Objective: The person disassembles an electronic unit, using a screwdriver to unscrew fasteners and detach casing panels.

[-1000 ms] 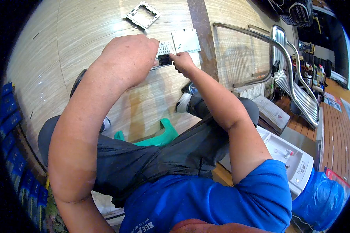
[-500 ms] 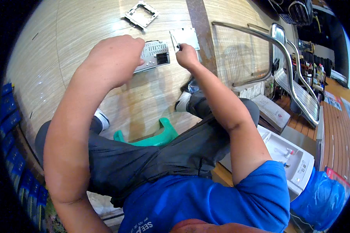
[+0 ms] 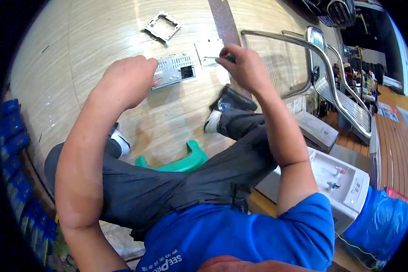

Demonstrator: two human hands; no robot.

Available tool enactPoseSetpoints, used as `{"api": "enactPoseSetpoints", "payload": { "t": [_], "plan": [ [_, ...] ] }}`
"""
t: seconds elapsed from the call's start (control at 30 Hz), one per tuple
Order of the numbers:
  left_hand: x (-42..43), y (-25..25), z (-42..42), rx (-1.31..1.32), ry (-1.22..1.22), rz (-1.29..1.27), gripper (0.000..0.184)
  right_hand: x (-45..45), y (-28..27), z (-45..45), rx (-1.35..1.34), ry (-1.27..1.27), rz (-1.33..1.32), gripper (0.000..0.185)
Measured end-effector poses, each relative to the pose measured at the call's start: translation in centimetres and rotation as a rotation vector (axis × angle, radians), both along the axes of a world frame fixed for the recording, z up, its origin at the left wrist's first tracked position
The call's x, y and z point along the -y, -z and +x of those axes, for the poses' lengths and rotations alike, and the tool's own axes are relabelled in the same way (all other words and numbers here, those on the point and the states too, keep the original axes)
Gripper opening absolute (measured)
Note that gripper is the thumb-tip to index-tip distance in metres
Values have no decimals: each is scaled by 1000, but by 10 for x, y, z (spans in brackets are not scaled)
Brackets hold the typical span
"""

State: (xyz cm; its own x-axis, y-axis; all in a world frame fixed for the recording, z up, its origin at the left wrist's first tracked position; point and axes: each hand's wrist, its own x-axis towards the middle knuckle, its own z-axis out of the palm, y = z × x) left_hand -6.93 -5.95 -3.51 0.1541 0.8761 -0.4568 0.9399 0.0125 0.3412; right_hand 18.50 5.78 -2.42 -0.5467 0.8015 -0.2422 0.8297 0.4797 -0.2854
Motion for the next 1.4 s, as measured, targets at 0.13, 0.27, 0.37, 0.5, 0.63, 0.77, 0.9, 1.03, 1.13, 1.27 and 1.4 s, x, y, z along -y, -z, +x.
{"api": "enactPoseSetpoints", "payload": {
  "t": [0.13, 0.27, 0.37, 0.5, 0.63, 0.77, 0.9, 1.03, 1.13, 1.27, 1.4],
  "plan": [
    [10, 9, -3, -5, -27, -59, 30, 3, 70, 33, -39, -111, 108, 18],
    [26, 28, -5, -44, 24, -51, 31, -5, 100, 43, -11, -165, 46, 23],
    [34, 42, -2, -44, 56, -46, 30, -4, 96, 43, 65, -32, 1, 20],
    [35, 45, 13, -45, 117, -107, 30, -5, 103, 42, -23, -70, 34, 18],
    [41, 58, 35, -27, 236, -61, 28, -5, 114, 39, -88, -131, 64, 17],
    [44, 63, 56, -19, 328, -65, 24, -4, 117, 33, -53, -133, 49, 16],
    [49, 68, 62, 12, 338, -2, 22, -4, 117, 28, -93, -141, 72, 14],
    [45, 59, 61, -22, 327, -35, 22, -5, 113, 22, -43, -125, 65, 13],
    [45, 59, 60, -40, 329, -58, 25, -6, 115, 23, -46, -139, 73, 13],
    [48, 60, 57, -37, 325, -44, 25, -6, 115, 20, -30, -133, 65, 13],
    [50, 61, 58, -25, 304, -43, 25, -6, 114, 19, -7, -141, 71, 13]
  ]
}}
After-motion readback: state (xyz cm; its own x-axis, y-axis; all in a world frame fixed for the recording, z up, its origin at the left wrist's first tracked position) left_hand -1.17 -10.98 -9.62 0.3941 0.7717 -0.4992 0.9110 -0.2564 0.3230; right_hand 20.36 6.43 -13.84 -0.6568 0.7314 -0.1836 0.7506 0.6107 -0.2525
